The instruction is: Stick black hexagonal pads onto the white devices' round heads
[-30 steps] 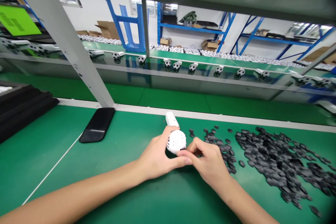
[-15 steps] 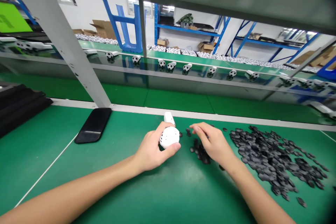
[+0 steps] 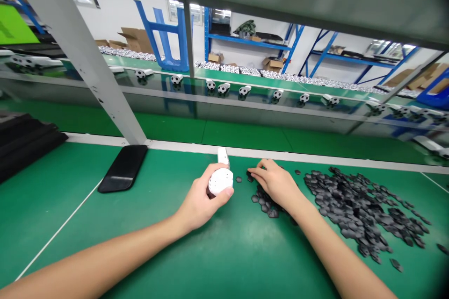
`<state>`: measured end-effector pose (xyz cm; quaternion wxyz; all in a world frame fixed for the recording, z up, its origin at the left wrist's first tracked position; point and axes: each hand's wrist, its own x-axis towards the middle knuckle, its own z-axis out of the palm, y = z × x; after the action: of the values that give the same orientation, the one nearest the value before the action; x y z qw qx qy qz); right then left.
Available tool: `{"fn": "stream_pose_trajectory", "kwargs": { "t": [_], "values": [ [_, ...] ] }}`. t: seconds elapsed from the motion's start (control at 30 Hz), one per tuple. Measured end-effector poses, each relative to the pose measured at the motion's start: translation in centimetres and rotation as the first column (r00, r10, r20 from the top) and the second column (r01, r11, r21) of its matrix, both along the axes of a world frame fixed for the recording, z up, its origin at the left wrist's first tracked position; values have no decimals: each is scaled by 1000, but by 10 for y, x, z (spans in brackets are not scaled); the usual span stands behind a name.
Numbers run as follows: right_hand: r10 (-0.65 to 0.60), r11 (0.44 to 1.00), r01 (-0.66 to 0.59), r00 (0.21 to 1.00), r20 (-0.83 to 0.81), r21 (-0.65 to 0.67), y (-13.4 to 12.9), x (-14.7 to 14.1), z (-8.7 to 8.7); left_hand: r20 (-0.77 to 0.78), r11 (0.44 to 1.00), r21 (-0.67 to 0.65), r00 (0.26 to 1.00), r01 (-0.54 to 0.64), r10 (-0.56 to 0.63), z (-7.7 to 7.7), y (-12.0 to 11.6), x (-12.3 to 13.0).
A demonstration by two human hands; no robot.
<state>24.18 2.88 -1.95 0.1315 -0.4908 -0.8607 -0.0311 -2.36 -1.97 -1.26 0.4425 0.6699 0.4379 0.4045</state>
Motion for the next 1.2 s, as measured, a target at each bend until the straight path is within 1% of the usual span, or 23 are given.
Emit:
{"fn": "stream_pose_trajectory", "kwargs": {
  "t": [0.17,0.23,0.37,0.5,0.6,0.67,0.73,0.77,0.8,0.83,0.87,0.9,0.93,0.97,1.03,1.13,1.2],
  "values": [
    [35,999,-37,996,78,22,-1,-3,1,-18,999,16,999,51,-51,0,-1,2],
    [23,999,-27,994,108,39,-1,-5,2,-18,998,17,998,64,-63,0,-1,3],
    [-12,998,5,993,113,61,-3,-12,1,11,996,-2,996,85,-85,0,0,5],
    [-12,998,7,996,93,57,-3,-18,-1,23,996,-17,996,88,-88,1,-1,7],
    [-43,998,42,999,33,47,-1,-20,-1,22,996,-13,995,93,-93,2,-2,7],
    [-54,998,55,998,-19,38,-2,-19,2,13,996,-3,996,90,-90,2,-3,7],
    [-40,999,38,990,-133,-20,-10,-18,7,-1,996,1,996,89,-89,1,-2,6],
    [-36,996,15,970,-239,-88,-15,-18,10,-11,996,4,996,91,-91,0,-2,6],
    [-47,984,-20,930,-366,-177,-22,-19,14,-23,995,13,995,95,-94,-1,-2,6],
    [-78,959,-69,869,-489,-276,-29,-21,16,-35,995,32,995,99,-98,-2,-1,6],
    [-127,922,-125,796,-591,-366,-35,-24,19,-49,993,58,994,105,-103,-4,0,6],
    [-180,883,-175,731,-658,-436,-41,-27,21,-62,990,87,992,115,-110,-5,0,6],
    [-221,851,-208,692,-688,-482,-45,-30,22,-75,985,116,990,126,-118,-6,1,6],
    [-247,827,-232,668,-702,-512,-49,-33,23,-87,980,143,988,136,-125,-7,1,6],
    [-265,794,-267,655,-707,-546,-52,-39,24,-118,970,188,984,154,-133,-7,0,6],
    [-260,775,-281,674,-691,-566,-54,-45,24,-193,956,238,973,173,-129,-5,-3,6],
    [-262,790,-257,679,-685,-557,-56,-47,23,-238,950,251,963,184,-124,-2,-5,7]
  ]
}}
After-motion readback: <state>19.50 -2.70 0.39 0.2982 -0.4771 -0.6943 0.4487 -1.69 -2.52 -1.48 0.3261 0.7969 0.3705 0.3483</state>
